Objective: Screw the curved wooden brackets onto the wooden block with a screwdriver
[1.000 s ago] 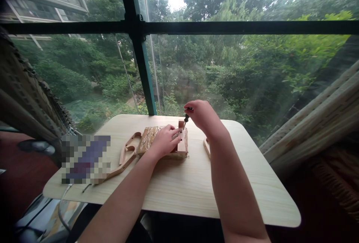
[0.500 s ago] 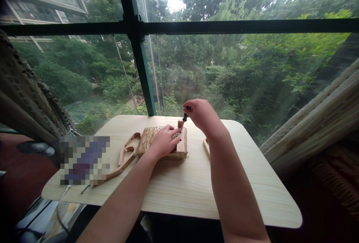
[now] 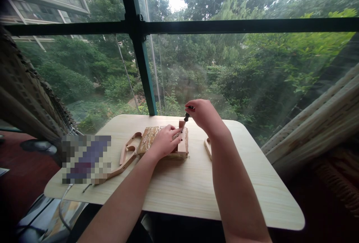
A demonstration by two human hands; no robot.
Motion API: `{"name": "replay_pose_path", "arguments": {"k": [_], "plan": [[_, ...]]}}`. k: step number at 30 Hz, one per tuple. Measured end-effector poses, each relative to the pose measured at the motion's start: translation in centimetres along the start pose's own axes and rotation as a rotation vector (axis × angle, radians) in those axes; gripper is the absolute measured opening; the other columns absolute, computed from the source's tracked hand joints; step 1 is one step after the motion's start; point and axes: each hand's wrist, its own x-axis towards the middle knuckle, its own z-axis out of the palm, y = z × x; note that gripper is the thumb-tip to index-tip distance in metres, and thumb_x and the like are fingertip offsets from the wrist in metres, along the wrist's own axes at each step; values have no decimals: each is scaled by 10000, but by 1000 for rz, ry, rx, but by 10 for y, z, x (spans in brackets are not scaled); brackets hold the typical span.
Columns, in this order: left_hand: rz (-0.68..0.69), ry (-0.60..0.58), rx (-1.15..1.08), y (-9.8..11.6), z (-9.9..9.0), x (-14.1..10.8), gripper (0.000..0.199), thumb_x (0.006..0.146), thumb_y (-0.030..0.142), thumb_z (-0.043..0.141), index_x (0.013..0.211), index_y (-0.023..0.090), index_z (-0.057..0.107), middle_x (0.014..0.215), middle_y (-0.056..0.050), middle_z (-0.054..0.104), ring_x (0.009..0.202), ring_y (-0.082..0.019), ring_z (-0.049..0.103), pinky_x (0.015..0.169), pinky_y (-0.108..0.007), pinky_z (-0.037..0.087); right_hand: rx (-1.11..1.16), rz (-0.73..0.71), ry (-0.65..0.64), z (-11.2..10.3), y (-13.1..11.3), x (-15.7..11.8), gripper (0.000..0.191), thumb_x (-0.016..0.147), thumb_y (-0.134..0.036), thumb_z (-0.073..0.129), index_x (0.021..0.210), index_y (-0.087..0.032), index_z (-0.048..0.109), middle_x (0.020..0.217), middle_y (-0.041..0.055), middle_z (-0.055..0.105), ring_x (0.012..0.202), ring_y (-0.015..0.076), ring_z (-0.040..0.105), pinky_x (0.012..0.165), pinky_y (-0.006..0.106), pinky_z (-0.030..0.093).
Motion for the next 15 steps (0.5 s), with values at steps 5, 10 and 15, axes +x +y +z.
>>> {"name": "replay_pose_path", "arguments": {"k": [5, 10, 15], "plan": [[2, -3, 16, 2, -2, 0, 379, 897, 360, 452, 1198, 255, 657, 1114, -75, 611, 1048, -240, 567, 922, -356, 440, 7, 5, -1, 3, 1, 1, 197, 818, -229, 597, 880, -164, 773, 733, 61, 733, 612, 150, 626, 601, 240, 450], [8, -23, 42, 2, -3, 0, 362, 902, 370, 447, 1169, 259, 665, 1092, -75, 607, 1032, -241, 569, 905, -358, 447, -28, -5, 28, 7, 3, 2, 199, 814, -249, 601, 889, -192, 776, 762, 57, 736, 631, 152, 628, 606, 243, 451], [2, -18, 41, 1, -2, 0, 384, 904, 373, 450, 1215, 269, 649, 1100, -76, 606, 1037, -241, 565, 907, -357, 446, -63, 26, 15, 8, 5, 4, 233, 832, -254, 593, 951, -172, 775, 830, 90, 747, 667, 170, 643, 640, 259, 457]]}}
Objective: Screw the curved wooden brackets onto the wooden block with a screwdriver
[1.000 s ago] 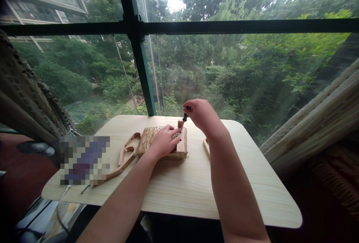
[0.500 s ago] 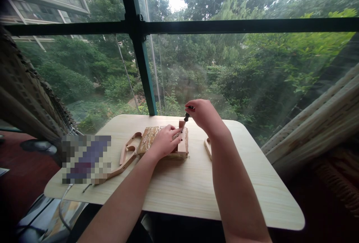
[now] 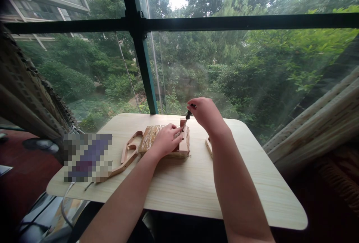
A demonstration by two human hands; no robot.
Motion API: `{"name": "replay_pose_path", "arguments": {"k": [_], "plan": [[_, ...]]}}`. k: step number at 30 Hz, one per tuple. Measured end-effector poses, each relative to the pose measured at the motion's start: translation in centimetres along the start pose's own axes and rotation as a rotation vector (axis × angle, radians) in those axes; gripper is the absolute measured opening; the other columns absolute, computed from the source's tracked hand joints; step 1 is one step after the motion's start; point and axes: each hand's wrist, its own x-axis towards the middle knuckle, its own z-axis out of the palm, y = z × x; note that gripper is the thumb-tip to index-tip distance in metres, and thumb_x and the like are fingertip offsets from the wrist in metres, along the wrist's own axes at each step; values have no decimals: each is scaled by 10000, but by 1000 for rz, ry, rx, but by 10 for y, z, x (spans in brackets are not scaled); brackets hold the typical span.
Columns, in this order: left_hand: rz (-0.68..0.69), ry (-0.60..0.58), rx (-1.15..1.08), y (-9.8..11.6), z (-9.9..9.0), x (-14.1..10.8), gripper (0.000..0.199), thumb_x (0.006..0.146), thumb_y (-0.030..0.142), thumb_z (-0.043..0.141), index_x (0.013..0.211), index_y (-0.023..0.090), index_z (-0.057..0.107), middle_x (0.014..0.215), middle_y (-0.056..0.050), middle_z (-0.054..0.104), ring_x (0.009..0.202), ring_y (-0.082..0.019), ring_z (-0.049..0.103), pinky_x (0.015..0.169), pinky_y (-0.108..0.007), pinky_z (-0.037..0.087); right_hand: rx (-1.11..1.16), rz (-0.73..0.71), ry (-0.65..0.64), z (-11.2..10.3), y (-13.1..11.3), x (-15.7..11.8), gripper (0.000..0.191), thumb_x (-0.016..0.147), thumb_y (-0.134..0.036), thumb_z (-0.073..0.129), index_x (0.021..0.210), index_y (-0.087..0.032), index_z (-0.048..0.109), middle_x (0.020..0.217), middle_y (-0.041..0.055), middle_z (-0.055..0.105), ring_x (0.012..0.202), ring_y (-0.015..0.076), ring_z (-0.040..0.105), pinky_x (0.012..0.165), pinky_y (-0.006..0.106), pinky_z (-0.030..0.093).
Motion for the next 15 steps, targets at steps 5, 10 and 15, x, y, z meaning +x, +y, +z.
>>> {"name": "replay_pose_path", "arguments": {"k": [5, 10, 15], "plan": [[-4, -7, -18, -1, 1, 0, 413, 897, 366, 461, 1267, 277, 623, 1118, -74, 606, 1048, -242, 562, 915, -360, 441, -14, 20, 6, 2, 3, 1, 234, 838, -253, 584, 948, -175, 777, 811, 82, 746, 659, 170, 639, 642, 261, 452], [-12, -10, -9, -1, 1, 1, 395, 895, 361, 465, 1236, 270, 644, 1122, -72, 609, 1047, -236, 562, 922, -353, 437, -15, -6, 26, 6, 5, 2, 263, 853, -294, 562, 966, -187, 773, 798, 75, 739, 674, 171, 634, 642, 259, 450], [-4, -12, -6, -1, 0, 1, 386, 895, 366, 466, 1216, 263, 653, 1121, -75, 607, 1055, -240, 561, 930, -357, 435, -115, 5, -20, 7, 3, 3, 347, 896, -309, 489, 1069, -161, 751, 923, 118, 736, 786, 198, 649, 726, 280, 458]]}}
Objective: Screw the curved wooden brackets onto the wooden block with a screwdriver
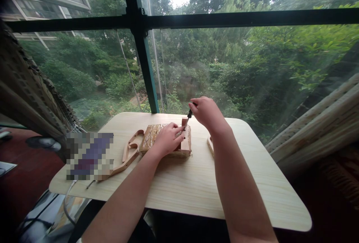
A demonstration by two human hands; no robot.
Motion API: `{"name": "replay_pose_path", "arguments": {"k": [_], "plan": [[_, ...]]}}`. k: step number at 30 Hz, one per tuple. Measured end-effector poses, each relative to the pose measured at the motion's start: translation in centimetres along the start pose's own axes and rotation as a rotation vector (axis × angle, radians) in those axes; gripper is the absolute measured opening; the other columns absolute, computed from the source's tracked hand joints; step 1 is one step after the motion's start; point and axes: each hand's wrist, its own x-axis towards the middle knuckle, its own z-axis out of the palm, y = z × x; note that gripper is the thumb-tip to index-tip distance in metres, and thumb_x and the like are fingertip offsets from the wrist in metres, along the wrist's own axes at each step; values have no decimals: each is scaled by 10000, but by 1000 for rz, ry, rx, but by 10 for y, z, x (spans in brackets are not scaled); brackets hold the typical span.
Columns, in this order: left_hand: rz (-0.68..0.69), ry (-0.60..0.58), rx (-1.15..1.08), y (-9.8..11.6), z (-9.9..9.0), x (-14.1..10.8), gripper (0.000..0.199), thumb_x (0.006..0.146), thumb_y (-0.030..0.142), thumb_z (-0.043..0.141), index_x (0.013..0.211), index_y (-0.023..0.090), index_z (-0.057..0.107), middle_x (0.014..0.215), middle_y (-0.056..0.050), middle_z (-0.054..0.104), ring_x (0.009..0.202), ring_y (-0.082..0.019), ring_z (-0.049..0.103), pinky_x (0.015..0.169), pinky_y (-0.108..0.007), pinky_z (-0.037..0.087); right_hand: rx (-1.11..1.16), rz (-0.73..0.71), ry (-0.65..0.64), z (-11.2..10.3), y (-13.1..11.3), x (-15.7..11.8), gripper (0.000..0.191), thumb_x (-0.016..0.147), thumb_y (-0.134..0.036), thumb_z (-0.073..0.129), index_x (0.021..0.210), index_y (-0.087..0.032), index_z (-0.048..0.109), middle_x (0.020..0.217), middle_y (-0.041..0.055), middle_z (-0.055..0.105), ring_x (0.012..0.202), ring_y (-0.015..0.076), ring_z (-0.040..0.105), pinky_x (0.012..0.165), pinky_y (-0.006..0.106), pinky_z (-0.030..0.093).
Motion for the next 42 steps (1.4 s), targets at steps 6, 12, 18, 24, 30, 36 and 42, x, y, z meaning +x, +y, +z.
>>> {"name": "replay_pose_path", "arguments": {"k": [6, 12, 18, 24, 30, 36, 42], "plan": [[3, -3, 11, 0, 0, 0, 387, 897, 368, 463, 1225, 270, 644, 1119, -74, 605, 1052, -242, 560, 925, -359, 439, 10, 11, -58, 0, -2, 0, 401, 894, -214, 440, 1197, -120, 685, 1028, 157, 713, 902, 223, 645, 807, 299, 449], [1, 1, 9, -1, 0, 0, 383, 898, 373, 470, 1226, 275, 640, 1104, -67, 606, 1039, -237, 565, 924, -353, 441, 89, 50, -25, 0, -5, -2, 298, 884, -343, 524, 1044, -189, 723, 954, 92, 722, 753, 189, 621, 666, 288, 425], [2, 4, 13, 0, 0, 0, 361, 897, 368, 472, 1190, 268, 657, 1095, -68, 606, 1022, -235, 567, 914, -351, 447, 19, 37, 23, 3, -8, -1, 317, 885, -403, 528, 958, -181, 743, 931, 104, 697, 729, 186, 602, 659, 297, 413], [10, 13, 7, -1, 1, 0, 377, 892, 370, 475, 1206, 261, 653, 1096, -71, 606, 1021, -239, 567, 919, -359, 450, 78, -59, 30, 8, -9, 1, 356, 905, -266, 447, 1105, -167, 725, 960, 111, 729, 858, 211, 643, 775, 300, 446], [6, 15, 0, -1, 1, 0, 410, 897, 373, 461, 1255, 263, 628, 1108, -73, 609, 1033, -246, 564, 919, -368, 450, 122, -23, 31, 9, -10, 1, 262, 895, -295, 520, 1024, -167, 710, 914, 104, 693, 750, 182, 601, 681, 281, 416], [3, 11, 2, -1, 0, 0, 393, 895, 361, 469, 1239, 271, 636, 1114, -71, 604, 1035, -240, 564, 926, -360, 447, 107, -18, 122, 11, -8, 3, 211, 847, -343, 612, 799, -156, 696, 787, 71, 636, 660, 156, 536, 656, 278, 393], [10, 21, 15, -1, 1, -1, 403, 894, 369, 467, 1247, 263, 631, 1102, -73, 610, 1023, -243, 569, 908, -363, 455, 78, -11, 50, 13, -8, 2, 309, 891, -333, 523, 1040, -164, 734, 959, 116, 696, 770, 192, 626, 718, 288, 435]]}}
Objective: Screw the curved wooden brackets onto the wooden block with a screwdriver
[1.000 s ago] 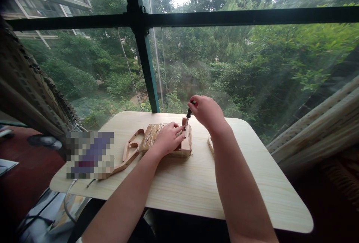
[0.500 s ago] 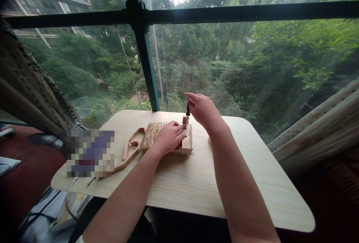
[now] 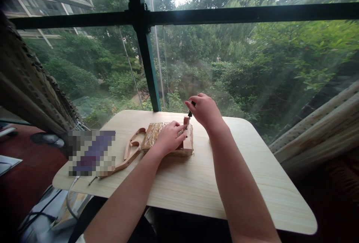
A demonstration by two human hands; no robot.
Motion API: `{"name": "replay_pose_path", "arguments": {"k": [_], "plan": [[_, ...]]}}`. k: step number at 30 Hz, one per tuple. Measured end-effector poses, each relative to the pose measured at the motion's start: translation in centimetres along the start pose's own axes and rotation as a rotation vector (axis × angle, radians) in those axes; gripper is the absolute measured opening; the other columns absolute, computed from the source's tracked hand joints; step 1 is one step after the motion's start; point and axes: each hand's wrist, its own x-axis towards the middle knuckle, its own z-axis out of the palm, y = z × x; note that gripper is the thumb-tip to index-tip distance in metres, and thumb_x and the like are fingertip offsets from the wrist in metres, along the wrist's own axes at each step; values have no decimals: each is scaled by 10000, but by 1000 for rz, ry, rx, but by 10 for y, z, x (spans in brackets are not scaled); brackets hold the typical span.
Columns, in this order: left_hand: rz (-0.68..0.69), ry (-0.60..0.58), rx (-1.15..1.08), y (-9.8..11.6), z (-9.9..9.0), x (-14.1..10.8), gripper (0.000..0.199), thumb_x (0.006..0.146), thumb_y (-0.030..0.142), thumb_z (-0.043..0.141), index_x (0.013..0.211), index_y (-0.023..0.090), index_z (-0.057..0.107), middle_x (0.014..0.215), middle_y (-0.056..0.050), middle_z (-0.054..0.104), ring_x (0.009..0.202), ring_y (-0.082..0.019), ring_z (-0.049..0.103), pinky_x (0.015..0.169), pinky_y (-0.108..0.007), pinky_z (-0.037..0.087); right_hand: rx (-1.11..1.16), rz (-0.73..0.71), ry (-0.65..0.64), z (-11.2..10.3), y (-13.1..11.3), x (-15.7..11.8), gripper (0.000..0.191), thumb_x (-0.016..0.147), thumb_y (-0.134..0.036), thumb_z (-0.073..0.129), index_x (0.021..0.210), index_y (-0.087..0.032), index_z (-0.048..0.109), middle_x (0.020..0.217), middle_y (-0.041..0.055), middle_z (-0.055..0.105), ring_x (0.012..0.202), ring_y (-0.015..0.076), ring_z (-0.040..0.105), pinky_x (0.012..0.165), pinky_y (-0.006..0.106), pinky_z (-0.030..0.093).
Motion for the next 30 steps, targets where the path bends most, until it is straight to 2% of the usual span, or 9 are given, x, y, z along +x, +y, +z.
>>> {"name": "replay_pose_path", "arguments": {"k": [4, 11, 15, 17, 20, 22, 24, 27, 30], "plan": [[4, 2, 19, 0, 1, 0, 382, 897, 372, 466, 1218, 266, 642, 1087, -69, 610, 1014, -235, 571, 896, -354, 459, -49, -34, -99, -5, -3, -1, 410, 885, -186, 421, 1206, -140, 673, 1089, 137, 713, 949, 218, 651, 813, 284, 431], [-1, 6, 26, 0, 1, 0, 363, 894, 360, 467, 1188, 262, 657, 1067, -69, 611, 1011, -235, 573, 886, -351, 458, -110, 55, -67, -8, -6, -1, 323, 860, -383, 526, 869, -143, 743, 769, 108, 725, 687, 205, 624, 601, 291, 375], [-3, 7, 16, 0, 1, 1, 366, 892, 362, 471, 1195, 265, 653, 1063, -66, 611, 1005, -233, 577, 886, -351, 458, -26, 57, -54, -9, -5, -3, 310, 861, -352, 538, 1029, -184, 737, 756, 67, 727, 650, 172, 613, 597, 268, 378], [-8, 10, 6, -1, 1, 1, 367, 892, 364, 473, 1198, 271, 651, 1062, -62, 611, 1005, -230, 578, 893, -349, 456, -17, 50, -83, -11, -5, -4, 317, 877, -390, 518, 982, -206, 754, 766, 63, 732, 665, 175, 623, 601, 268, 386], [-16, 11, -7, -1, 2, 1, 363, 886, 366, 485, 1192, 273, 657, 1060, -59, 613, 1005, -229, 575, 895, -346, 453, -39, 42, -156, -13, -5, -5, 391, 906, -424, 461, 1056, -198, 744, 918, 95, 746, 806, 215, 656, 673, 286, 424], [-19, 7, -10, -1, 1, 1, 360, 883, 368, 489, 1182, 271, 665, 1056, -60, 615, 999, -229, 575, 887, -343, 453, -26, 11, -187, -13, -4, -3, 439, 931, -360, 410, 1233, -165, 663, 1089, 128, 714, 954, 232, 647, 773, 293, 444], [-19, 8, -15, 0, 1, 0, 359, 886, 373, 483, 1175, 271, 669, 1048, -60, 618, 990, -227, 577, 878, -340, 455, -20, -18, -183, -12, -3, -2, 449, 929, -254, 381, 1285, -128, 622, 1177, 154, 674, 1026, 232, 628, 845, 292, 438], [-16, 20, -23, 1, 0, 0, 357, 889, 377, 472, 1165, 273, 674, 1040, -59, 620, 983, -229, 582, 874, -346, 458, 6, -26, -150, -12, -2, -1, 389, 891, -192, 435, 1185, -126, 682, 1068, 135, 705, 915, 206, 644, 797, 277, 442], [-22, 25, -21, 1, 0, 0, 363, 882, 372, 481, 1177, 273, 667, 1049, -60, 622, 992, -234, 583, 880, -354, 460, 46, -21, -113, -14, -3, -3, 281, 872, -318, 548, 1014, -153, 725, 827, 80, 714, 702, 174, 610, 639, 267, 417]]}}
